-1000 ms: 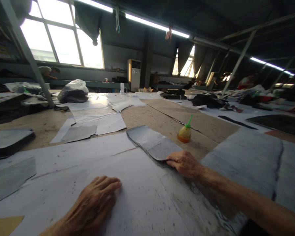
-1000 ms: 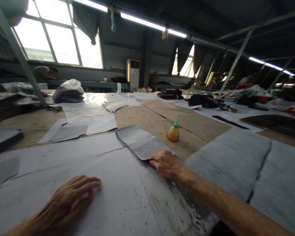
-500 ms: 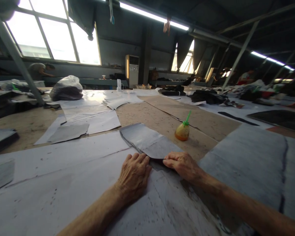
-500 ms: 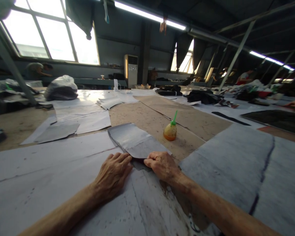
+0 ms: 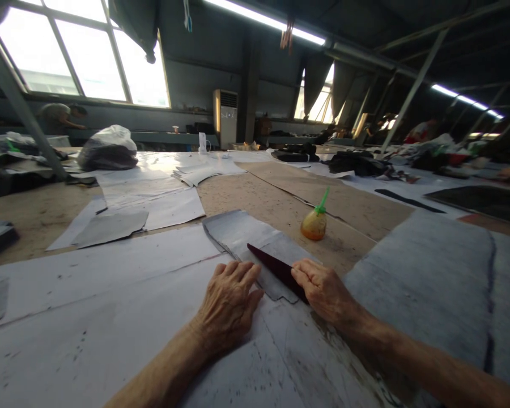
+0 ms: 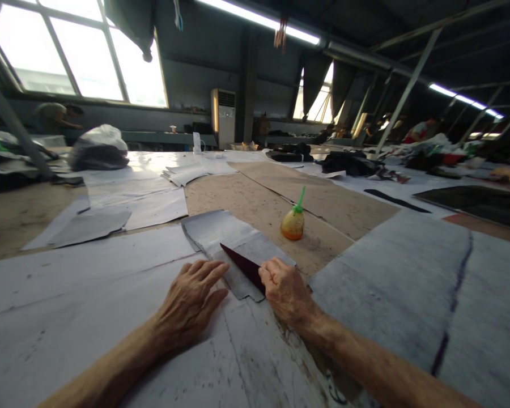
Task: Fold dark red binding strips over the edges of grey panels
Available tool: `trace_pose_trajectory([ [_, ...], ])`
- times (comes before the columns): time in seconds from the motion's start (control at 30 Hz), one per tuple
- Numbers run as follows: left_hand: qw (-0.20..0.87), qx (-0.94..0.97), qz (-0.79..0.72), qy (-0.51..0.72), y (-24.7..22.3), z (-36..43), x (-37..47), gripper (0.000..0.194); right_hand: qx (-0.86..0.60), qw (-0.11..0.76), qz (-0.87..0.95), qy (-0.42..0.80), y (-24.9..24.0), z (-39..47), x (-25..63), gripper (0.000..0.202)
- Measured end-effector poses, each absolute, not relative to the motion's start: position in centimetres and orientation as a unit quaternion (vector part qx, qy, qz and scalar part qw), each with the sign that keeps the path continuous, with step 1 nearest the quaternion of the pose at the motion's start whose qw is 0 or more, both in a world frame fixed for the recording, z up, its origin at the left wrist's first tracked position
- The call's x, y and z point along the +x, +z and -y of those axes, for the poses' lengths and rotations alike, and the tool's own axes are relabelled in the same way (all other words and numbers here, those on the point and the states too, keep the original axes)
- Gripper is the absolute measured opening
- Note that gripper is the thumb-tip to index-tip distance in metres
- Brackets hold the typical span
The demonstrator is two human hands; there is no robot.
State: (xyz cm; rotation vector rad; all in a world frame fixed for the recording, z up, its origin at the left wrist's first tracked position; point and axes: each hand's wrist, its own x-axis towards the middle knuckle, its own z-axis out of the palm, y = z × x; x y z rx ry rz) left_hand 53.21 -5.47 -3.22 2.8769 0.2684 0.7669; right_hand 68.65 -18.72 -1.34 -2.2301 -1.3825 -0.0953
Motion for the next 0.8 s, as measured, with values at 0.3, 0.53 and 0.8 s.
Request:
trace_pose_trajectory([
  [0.3, 0.061, 0.959, -0.142, 0.238, -3.8, 5.1, 54.0, 0.032, -0.817, 0.117, 0.556, -0.093, -0.6, 16.6, 65.4, 0.014],
  [0.53, 0.074, 0.957, -0.152, 0.235, -3.9, 5.1, 53.9, 0.036, -0.889, 0.147, 0.412, -0.133, 1.6, 16.7, 70.9, 0.024],
  [0.8, 0.146, 0.943, -0.151, 0.257, -3.9, 5.1, 54.2, 0.032, -0.89, 0.258, 0.242, -0.286, 5.7, 23.4, 75.1, 0.026],
])
